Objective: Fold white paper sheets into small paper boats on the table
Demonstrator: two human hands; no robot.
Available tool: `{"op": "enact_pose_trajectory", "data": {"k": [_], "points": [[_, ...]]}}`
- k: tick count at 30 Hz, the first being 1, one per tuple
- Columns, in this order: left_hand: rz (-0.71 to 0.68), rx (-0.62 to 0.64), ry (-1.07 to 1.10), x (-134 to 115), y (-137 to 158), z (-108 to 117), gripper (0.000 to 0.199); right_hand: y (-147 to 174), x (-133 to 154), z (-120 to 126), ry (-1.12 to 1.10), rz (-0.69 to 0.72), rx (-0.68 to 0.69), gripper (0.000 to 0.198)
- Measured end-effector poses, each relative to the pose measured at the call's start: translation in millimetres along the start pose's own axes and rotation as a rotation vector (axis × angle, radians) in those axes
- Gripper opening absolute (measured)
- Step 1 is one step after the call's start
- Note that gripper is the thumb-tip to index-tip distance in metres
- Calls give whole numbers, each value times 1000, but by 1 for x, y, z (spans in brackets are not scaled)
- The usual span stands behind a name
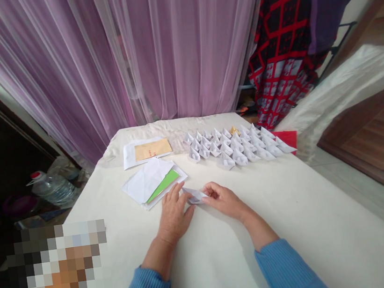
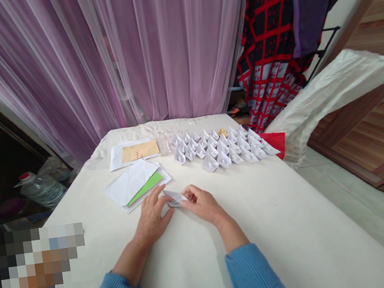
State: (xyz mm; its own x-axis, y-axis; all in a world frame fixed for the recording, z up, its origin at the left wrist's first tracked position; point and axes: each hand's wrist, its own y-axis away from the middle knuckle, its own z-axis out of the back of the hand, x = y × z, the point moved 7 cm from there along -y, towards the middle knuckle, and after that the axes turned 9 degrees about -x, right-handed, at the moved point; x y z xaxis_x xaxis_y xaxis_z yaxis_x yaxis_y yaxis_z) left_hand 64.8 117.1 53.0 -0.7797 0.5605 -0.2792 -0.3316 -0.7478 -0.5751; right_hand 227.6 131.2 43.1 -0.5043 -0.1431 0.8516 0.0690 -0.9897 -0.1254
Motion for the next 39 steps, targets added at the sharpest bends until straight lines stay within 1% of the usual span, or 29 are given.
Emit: {"op": "enact_pose_trajectory", "data": {"k": [2, 4, 8, 11, 13, 15, 17, 18, 19, 21, 23, 24, 26, 28, 29, 31, 33, 36, 39], "points": [[-5, 2, 4, 0, 0, 0, 24, 7, 0, 1, 22, 23, -11, 21], [-12, 8, 1, -1, 0, 1, 25, 11, 1, 0, 102, 50, -36, 19], [-10, 34, -15, -3, -1, 1, 26, 13, 6, -2, 218, 91, -83, 14], [-22, 50, -22, -5, -2, 1, 20, 13, 7, -2, 236, 118, -101, 13], [-24, 46, -27, -5, -2, 1, 18, 12, 7, -2, 192, 127, -97, 13], [-23, 35, -27, -3, -2, 1, 19, 10, 6, 0, 121, 94, -105, 19], [-40, 19, -7, -3, -1, 1, 20, 6, 3, 4, 103, 11, -143, 28], [-55, 8, 12, -3, -1, 1, 22, 4, 1, 5, 126, -41, -159, 29], [-71, -6, 35, -4, -1, 1, 24, 2, -1, 5, 165, -90, -161, 27], [-104, -41, 92, -5, 0, 2, 27, 0, -2, 2, 249, -153, -110, 19], [-119, -65, 154, -6, 1, 4, 28, -1, -1, -2, 314, -164, -49, 11], [-108, -74, 188, -6, 2, 5, 28, -1, 0, -2, 332, -158, -49, 9], [-38, -90, 266, -4, 1, 6, 27, -1, 0, 0, 342, -149, -103, 12], [114, -95, 370, 2, 1, 6, 27, 1, 0, 5, 328, -154, -207, 14], [208, -83, 424, 5, 1, 5, 30, 2, 1, 6, 324, -149, -254, 15], [391, -27, 496, 10, 3, 0, 40, 4, 5, 5, 323, -110, -319, 16], [512, 41, 479, 12, 4, -4, 43, 5, 11, 0, 318, -59, -335, 15], [585, 115, 393, 12, 4, -6, 36, 6, 17, -11, 269, -36, -296, 13], [570, 143, 356, 12, 2, -6, 28, 7, 20, -18, 232, -57, -256, 12]]}}
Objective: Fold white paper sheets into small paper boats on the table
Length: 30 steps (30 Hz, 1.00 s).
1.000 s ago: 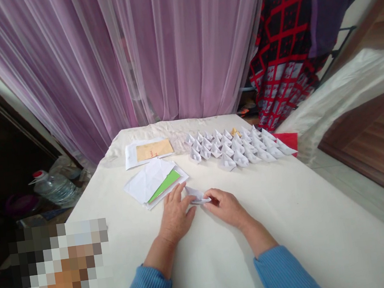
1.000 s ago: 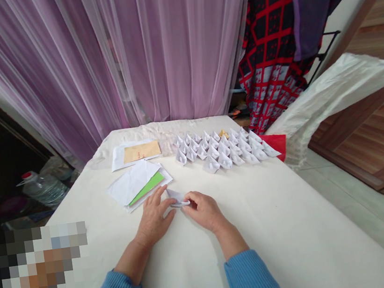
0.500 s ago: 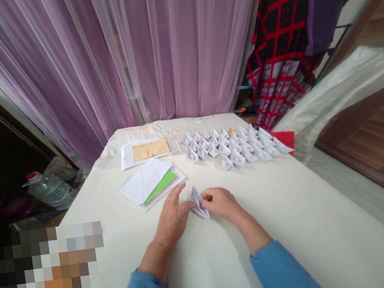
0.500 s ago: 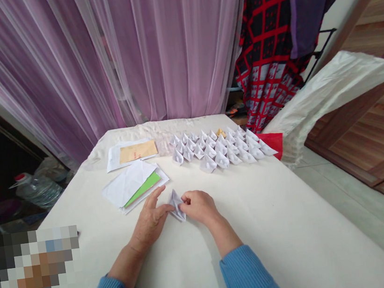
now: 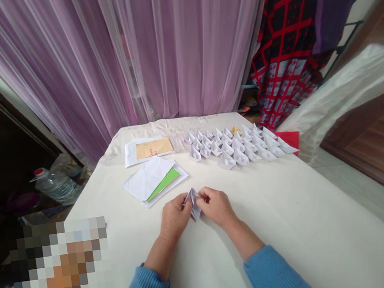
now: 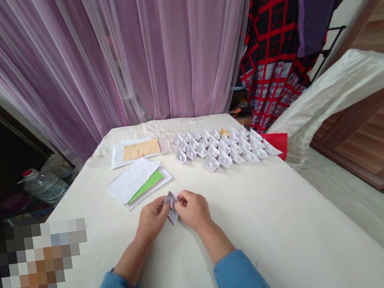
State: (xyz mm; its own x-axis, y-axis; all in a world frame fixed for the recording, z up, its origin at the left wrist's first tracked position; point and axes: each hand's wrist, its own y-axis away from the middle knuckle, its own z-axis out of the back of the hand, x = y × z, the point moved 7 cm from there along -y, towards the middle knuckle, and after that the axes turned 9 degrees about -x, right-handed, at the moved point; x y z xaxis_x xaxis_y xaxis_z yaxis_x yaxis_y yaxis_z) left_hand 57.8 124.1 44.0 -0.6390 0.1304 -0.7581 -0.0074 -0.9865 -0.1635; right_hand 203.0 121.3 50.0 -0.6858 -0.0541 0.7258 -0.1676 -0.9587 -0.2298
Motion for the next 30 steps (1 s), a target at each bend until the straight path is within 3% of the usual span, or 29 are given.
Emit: {"op": "enact_pose_trajectory", "data": {"k": [6, 20, 30], "points": [[9, 26, -97, 1, -2, 0, 26, 4, 7, -3, 64, 53, 57, 16], [11, -6, -245, 0, -2, 3, 19, 2, 6, -1, 324, 24, 53, 18], [78, 78, -271, -1, -7, 2, 38, -1, 2, -2, 306, -12, 83, 16]]}}
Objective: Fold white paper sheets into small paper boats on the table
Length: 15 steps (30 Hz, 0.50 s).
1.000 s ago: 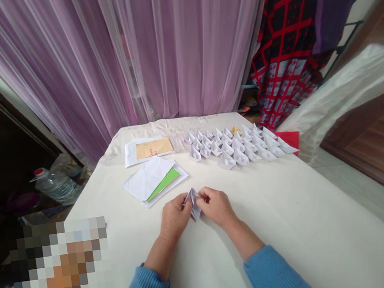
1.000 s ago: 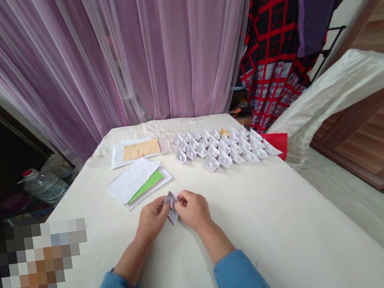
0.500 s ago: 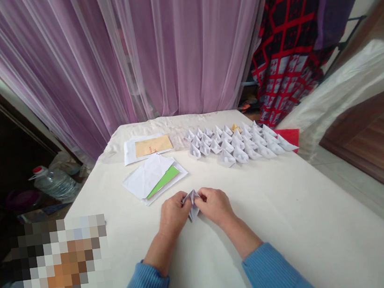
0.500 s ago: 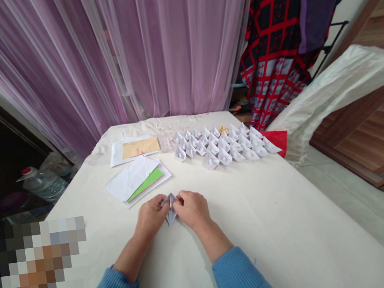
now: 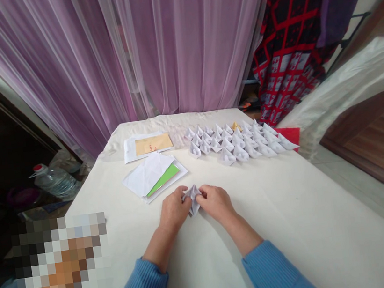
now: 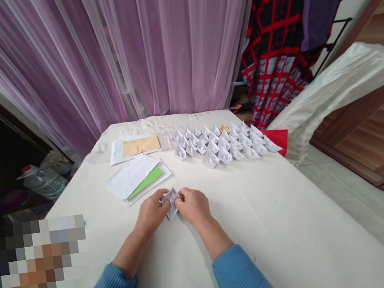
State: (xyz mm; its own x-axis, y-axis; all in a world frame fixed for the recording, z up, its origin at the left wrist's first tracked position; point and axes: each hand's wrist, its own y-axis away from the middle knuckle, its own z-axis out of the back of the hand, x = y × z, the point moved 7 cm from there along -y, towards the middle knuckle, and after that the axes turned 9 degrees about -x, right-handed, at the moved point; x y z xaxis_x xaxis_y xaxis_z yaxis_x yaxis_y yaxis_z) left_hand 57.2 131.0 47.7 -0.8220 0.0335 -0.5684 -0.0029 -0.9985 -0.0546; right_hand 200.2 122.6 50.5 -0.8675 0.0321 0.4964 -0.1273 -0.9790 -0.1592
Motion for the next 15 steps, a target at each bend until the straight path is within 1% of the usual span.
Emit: {"op": "enact_pose_trajectory", "data": {"k": [7, 12, 15], "points": [[11, 29, 29, 2, -4, -1, 42, -2, -6, -2, -88, -73, 23, 22], [13, 60, 89, 3, -5, -2, 44, -3, -4, 0, -85, -74, 47, 23], [5, 106, 154, 5, -5, -4, 47, -3, -6, -1, -140, -80, 68, 24]]}}
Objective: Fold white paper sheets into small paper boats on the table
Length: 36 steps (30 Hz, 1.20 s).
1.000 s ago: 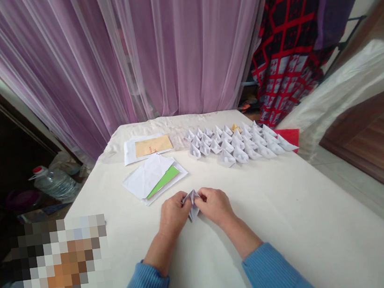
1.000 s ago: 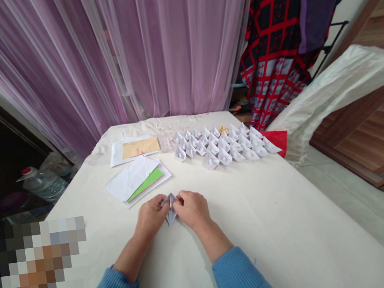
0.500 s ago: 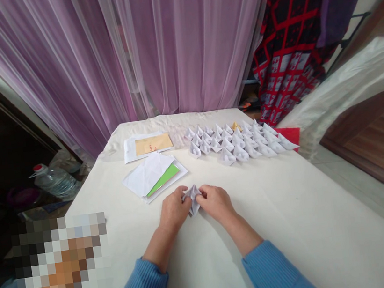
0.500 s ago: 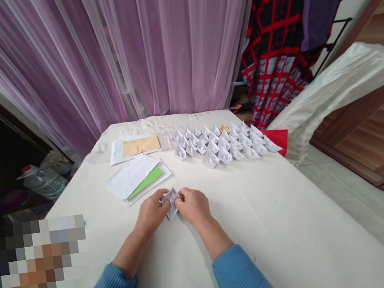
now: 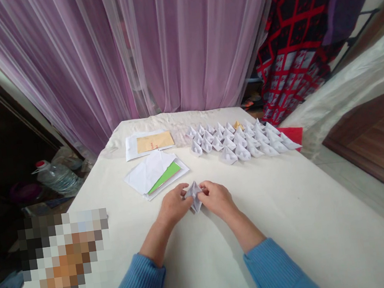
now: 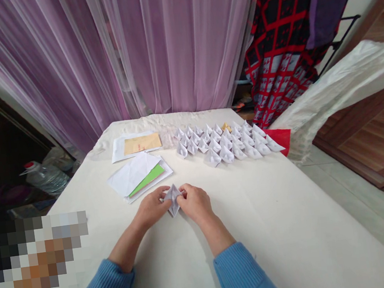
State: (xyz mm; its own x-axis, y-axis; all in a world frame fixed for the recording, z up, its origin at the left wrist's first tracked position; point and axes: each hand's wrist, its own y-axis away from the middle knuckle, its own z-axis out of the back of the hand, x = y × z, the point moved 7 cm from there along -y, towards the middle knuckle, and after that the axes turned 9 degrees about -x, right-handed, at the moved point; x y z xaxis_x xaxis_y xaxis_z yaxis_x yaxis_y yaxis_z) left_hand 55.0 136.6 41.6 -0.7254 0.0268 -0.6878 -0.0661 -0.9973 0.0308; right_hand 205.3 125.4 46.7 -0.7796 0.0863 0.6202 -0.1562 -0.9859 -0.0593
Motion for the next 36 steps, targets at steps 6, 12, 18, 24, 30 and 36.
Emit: {"op": "enact_pose_trajectory", "data": {"k": [6, 12, 18, 24, 30, 36], "points": [[-16, 65, 121, 7, -2, -7, 53, -4, -12, -8, -233, -27, -2, 25], [5, 32, 175, 8, -2, -9, 54, -3, -10, -13, -334, -14, 20, 28], [31, 6, 158, 8, -3, -8, 54, 2, -3, -15, -292, 23, 32, 41], [64, -11, 66, 2, 0, -3, 57, 2, -1, -11, -194, -25, 34, 39], [109, -32, 21, -1, 2, 1, 55, 3, 2, -9, -137, -44, 40, 40], [187, 43, 168, 5, 2, -3, 44, -3, -6, -11, -212, -24, -7, 37]]}}
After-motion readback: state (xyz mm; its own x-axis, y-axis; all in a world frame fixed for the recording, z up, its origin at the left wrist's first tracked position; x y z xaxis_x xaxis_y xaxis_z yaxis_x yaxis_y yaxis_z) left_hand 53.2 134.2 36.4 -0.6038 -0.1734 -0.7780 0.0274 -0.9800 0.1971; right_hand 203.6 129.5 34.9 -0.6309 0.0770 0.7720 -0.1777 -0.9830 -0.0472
